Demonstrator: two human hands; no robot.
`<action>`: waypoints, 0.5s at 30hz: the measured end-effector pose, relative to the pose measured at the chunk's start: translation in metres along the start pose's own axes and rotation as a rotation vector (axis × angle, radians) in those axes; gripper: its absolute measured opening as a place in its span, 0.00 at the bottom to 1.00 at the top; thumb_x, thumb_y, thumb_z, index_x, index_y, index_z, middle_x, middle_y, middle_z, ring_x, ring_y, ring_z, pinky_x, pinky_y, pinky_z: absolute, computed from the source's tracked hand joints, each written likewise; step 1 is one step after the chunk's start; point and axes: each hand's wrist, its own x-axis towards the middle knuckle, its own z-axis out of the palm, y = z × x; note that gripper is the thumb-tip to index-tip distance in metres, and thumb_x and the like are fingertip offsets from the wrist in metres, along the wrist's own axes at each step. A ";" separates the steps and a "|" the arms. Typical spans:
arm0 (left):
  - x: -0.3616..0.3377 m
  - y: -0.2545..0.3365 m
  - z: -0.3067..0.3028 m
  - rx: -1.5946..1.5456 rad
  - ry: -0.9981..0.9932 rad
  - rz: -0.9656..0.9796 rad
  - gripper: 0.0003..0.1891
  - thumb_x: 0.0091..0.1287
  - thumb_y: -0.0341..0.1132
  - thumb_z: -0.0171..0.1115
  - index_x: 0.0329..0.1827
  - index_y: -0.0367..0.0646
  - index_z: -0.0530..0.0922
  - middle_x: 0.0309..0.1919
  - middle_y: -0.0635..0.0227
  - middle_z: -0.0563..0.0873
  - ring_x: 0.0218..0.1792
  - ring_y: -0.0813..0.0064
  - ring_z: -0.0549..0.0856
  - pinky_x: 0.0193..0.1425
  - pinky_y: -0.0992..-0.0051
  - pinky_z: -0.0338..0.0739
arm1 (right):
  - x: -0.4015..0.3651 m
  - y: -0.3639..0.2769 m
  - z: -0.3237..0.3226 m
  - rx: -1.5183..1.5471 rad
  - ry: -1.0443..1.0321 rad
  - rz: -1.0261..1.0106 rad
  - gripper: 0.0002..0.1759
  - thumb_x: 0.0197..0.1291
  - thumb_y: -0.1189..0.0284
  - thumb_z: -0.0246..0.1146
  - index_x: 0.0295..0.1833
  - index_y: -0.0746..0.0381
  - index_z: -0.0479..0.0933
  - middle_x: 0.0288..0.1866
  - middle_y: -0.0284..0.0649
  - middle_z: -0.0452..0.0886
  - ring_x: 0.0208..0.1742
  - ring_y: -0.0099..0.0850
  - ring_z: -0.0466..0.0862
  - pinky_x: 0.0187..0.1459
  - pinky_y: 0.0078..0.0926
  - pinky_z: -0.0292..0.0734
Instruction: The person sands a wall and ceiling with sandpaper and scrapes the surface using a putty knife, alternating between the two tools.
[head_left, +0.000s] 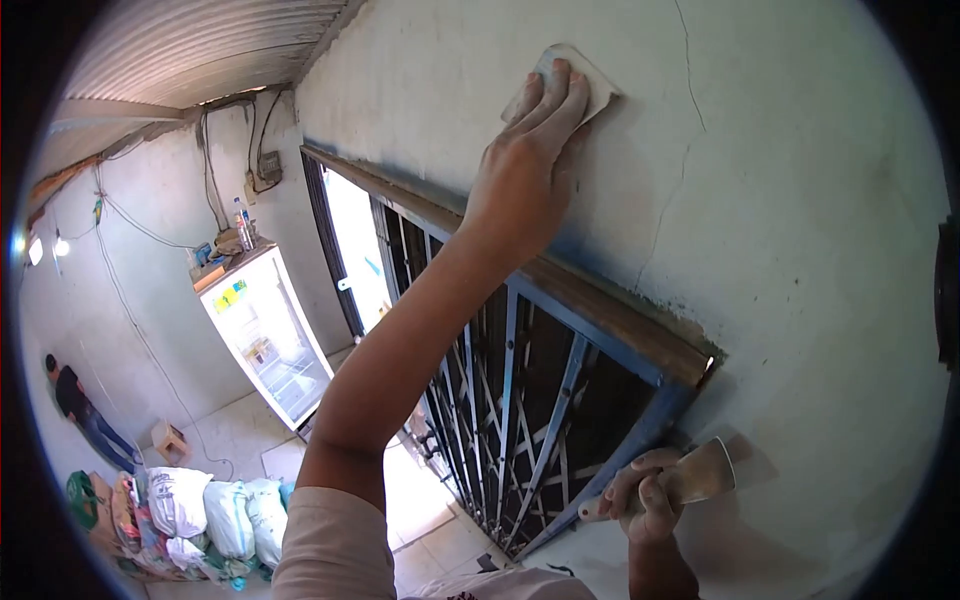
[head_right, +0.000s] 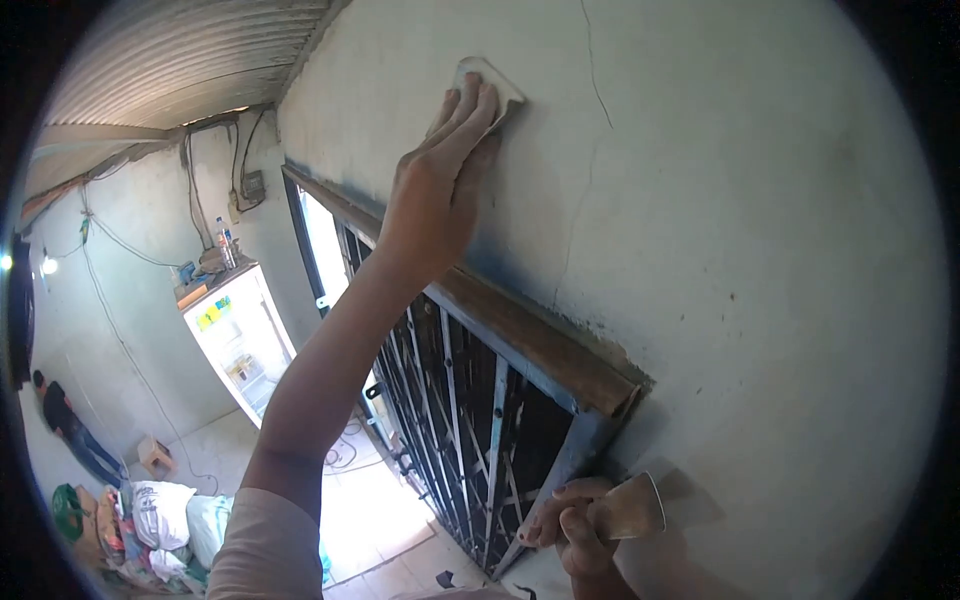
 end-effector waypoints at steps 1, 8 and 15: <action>0.010 -0.001 0.000 -0.003 0.012 0.002 0.22 0.77 0.29 0.51 0.72 0.37 0.70 0.74 0.45 0.66 0.76 0.45 0.61 0.79 0.57 0.61 | 0.004 0.002 -0.003 -0.064 -0.057 -0.039 0.18 0.71 0.64 0.61 0.54 0.67 0.68 0.17 0.47 0.75 0.11 0.29 0.71 0.20 0.30 0.78; 0.100 -0.009 -0.009 -0.001 0.059 0.060 0.24 0.76 0.32 0.45 0.74 0.37 0.68 0.76 0.44 0.63 0.78 0.49 0.62 0.81 0.63 0.57 | 0.002 0.008 -0.011 -0.080 -0.192 -0.024 0.20 0.69 0.65 0.63 0.54 0.70 0.70 0.19 0.48 0.77 0.15 0.32 0.76 0.23 0.32 0.80; 0.058 0.021 0.015 0.109 0.134 -0.006 0.26 0.72 0.26 0.50 0.75 0.39 0.67 0.75 0.49 0.66 0.77 0.47 0.62 0.79 0.55 0.62 | 0.001 0.006 -0.020 0.034 -0.136 0.024 0.18 0.69 0.64 0.61 0.53 0.67 0.71 0.20 0.49 0.77 0.13 0.34 0.76 0.19 0.34 0.80</action>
